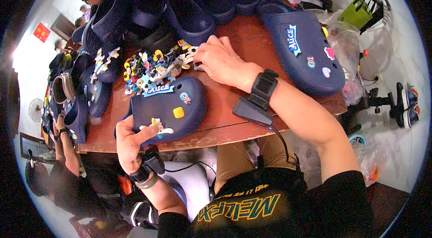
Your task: Inserting decorative charms into the holes of rubber clogs.
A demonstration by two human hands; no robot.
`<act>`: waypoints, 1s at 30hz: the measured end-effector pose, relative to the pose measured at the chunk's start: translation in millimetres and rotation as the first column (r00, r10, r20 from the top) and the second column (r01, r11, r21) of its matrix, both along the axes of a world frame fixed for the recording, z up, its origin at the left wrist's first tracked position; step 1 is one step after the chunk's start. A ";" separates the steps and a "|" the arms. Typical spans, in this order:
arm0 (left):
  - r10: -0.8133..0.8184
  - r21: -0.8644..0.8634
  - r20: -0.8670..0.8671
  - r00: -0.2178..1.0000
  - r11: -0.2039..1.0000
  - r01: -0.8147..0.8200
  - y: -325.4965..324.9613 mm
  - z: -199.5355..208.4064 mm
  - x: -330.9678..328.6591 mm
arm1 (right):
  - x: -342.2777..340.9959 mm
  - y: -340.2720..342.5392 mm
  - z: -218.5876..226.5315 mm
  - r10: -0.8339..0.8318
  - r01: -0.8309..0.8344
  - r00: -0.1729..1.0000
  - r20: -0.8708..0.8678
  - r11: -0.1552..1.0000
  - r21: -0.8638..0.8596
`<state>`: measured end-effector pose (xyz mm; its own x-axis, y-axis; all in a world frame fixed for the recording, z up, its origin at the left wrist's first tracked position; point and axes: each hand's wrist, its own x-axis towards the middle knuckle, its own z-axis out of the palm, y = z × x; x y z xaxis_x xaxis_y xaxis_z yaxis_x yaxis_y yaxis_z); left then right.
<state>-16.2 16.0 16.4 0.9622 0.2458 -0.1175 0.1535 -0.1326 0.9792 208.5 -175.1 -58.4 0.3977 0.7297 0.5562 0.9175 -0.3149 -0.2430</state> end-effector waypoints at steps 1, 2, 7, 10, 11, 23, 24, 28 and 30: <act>-0.003 0.008 0.007 1.000 1.000 0.003 0.0 0.3 -0.5 | -1.0 -0.6 2.2 -0.016 0.014 0.998 -0.056 0.999 -0.035; 0.006 0.008 0.006 1.000 1.000 -0.006 0.2 -0.5 -0.8 | -1.9 -1.8 2.8 -0.007 0.005 0.998 -0.056 0.999 -0.035; 0.033 -0.003 0.004 0.999 0.999 -0.033 0.8 -6.3 -0.1 | -17.5 -2.2 17.5 0.043 -0.026 0.985 -0.165 0.994 0.106; 0.021 -0.004 -0.006 1.000 1.000 -0.021 2.7 -5.6 -1.6 | -33.5 -7.0 36.1 0.133 -0.107 0.937 -0.324 0.990 0.097; 0.016 -0.012 -0.005 1.000 1.000 -0.016 2.9 -5.7 -2.2 | -33.8 -5.9 34.7 0.138 -0.113 0.936 -0.324 0.989 0.095; -0.038 0.025 0.044 0.998 0.999 0.037 6.0 -6.6 0.0 | -34.4 -0.6 43.1 0.312 -0.232 0.672 -0.672 0.950 0.210; -0.034 0.023 0.044 0.998 0.999 0.033 6.0 -5.9 -0.1 | -36.0 0.4 46.2 0.314 -0.235 0.671 -0.672 0.949 0.209; -0.005 0.011 0.038 0.999 1.000 0.005 -0.1 -6.6 0.8 | -44.2 6.6 51.4 0.175 -0.142 0.592 -0.787 0.984 0.112; 0.018 0.001 0.075 0.997 1.000 -0.018 0.6 -6.6 0.0 | -48.1 9.5 49.0 0.182 -0.120 0.584 -0.791 0.983 0.137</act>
<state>-16.2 16.6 9.8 0.9636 0.2636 -0.0450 0.0822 -0.1318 0.9879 160.3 -165.6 -9.4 0.5913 0.7979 0.1172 0.3786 -0.1463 -0.9139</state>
